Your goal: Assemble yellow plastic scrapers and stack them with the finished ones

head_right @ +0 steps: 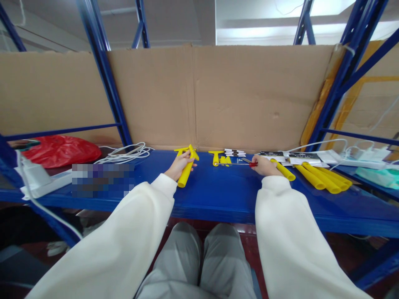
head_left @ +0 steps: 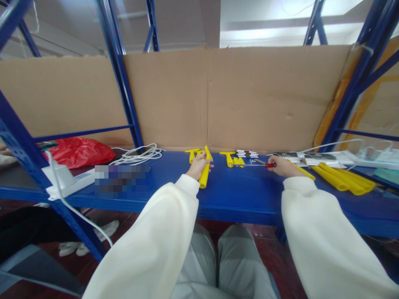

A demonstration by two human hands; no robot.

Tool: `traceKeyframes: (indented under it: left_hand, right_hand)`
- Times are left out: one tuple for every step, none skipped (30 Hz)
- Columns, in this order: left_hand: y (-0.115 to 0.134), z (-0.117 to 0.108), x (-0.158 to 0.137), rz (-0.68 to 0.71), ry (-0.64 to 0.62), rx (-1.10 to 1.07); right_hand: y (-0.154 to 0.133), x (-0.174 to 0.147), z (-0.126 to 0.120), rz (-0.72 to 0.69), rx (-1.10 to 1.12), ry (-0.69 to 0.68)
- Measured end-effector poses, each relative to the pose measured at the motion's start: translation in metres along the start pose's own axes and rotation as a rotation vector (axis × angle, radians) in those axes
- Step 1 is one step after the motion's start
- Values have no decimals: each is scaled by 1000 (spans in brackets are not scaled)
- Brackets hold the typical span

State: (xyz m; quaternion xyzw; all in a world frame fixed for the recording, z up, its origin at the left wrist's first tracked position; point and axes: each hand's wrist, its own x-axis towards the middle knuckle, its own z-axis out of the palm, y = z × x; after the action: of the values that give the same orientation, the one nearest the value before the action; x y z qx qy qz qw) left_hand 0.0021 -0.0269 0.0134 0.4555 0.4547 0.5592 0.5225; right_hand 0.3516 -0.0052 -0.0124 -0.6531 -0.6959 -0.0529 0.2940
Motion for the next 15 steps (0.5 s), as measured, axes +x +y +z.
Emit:
traceKeyframes:
  left_hand:
    - [1, 0, -1, -8, -11, 8]
    - [1, 0, -1, -15, -21, 14]
    - [1, 0, -2, -20, -31, 19]
    - [2, 0, -2, -25, -42, 22]
    - [2, 1, -3, -28, -52, 26]
    - [2, 1, -3, -30, -60, 29]
    - [2, 1, -3, -32, -67, 35]
    - [3, 1, -4, -35, -73, 42]
    - [3, 2, -4, -39, -79, 51]
    - [3, 2, -4, -43, -89, 60]
    - [3, 2, -4, -47, -103, 70]
    - [3, 2, -5, -53, -121, 81]
    - [3, 2, -5, -59, -141, 93]
    - [3, 3, -5, -65, -159, 105]
    - [3, 3, -5, -68, -174, 116]
  right_hand:
    - [-3, 0, -2, 20, 11, -21]
    - [-7, 1, -4, 35, 32, -44]
    - [-11, 1, -6, 37, 64, -52]
    - [-15, 1, -7, 26, 96, -48]
    - [-19, 1, -8, 6, 126, -43]
    - [-23, 0, -8, -21, 155, -39]
    - [-27, 0, -8, -51, 184, -36]
    - [-30, -1, -7, -80, 211, -32]
    - [-33, -1, -6, -105, 235, -25]
    - [-35, -2, -4, -124, 255, -13]
    - [-37, -2, -3, -139, 271, 5]
    - [-37, -2, -1, -149, 284, 21]
    - [-38, -1, 0, -159, 295, 32]
    - [-38, -1, 2, -171, 307, 37]
    - [-37, 0, 3, -183, 319, 37]
